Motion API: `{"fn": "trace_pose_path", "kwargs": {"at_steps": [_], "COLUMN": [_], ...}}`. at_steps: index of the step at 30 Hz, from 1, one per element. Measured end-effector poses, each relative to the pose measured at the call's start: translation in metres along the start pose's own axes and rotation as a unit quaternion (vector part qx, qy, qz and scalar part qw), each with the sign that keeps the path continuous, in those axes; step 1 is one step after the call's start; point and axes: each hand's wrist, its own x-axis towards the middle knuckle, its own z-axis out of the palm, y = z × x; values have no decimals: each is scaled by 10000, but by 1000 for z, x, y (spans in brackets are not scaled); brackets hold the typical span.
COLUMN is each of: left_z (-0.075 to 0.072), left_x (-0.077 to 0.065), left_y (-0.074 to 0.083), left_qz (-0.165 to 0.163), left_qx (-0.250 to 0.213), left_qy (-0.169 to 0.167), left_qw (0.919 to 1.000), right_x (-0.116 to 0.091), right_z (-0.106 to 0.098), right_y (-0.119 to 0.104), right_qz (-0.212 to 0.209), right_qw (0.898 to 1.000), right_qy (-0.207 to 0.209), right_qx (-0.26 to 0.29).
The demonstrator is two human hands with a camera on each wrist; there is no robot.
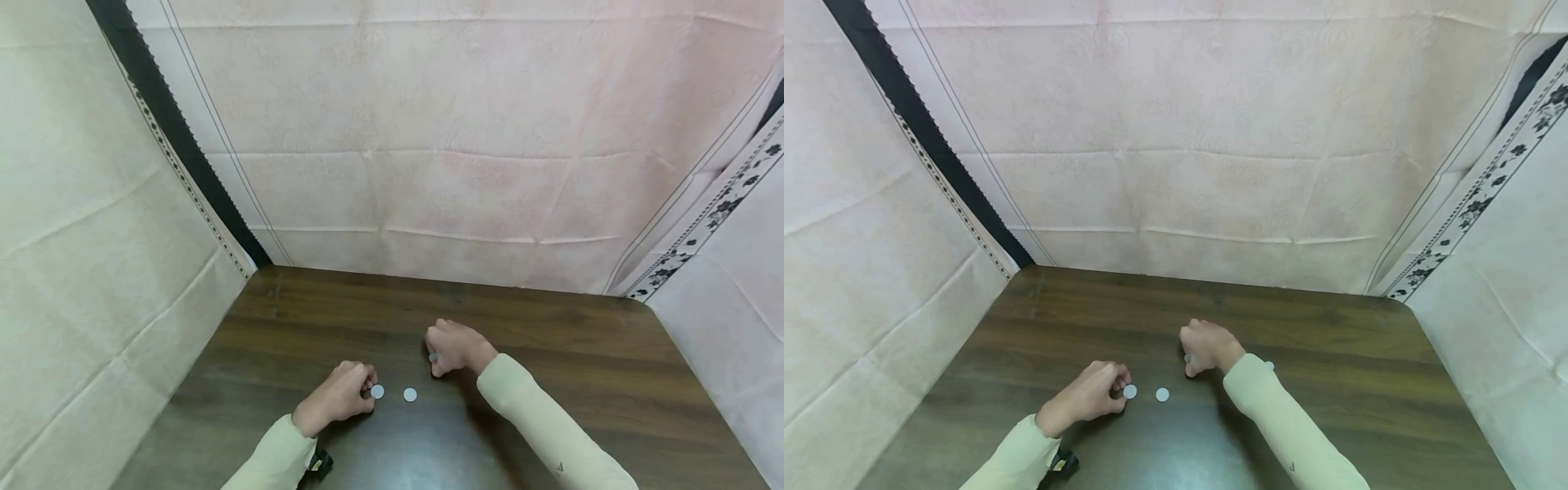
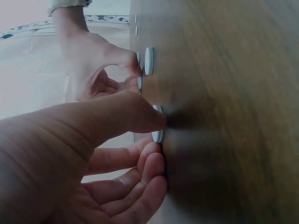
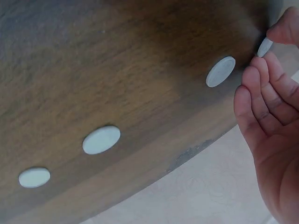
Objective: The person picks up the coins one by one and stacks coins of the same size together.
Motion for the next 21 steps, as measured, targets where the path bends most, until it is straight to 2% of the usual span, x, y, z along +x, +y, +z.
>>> {"fn": "trace_pose_path", "kwargs": {"at_steps": [7,21], "left_z": [1,-1], "left_x": [-1,-1], "left_y": [1,-1], "left_qz": [-55,-68], "left_qx": [-69,-94], "left_qy": [-85,-97], "left_qw": [9999,9999], "right_x": [-5,-21], "right_z": [4,3], "right_y": [1,-6], "right_qz": [46,-409], "right_qw": [9999,9982], "right_qy": [77,189], "right_qx": [144,408]}}
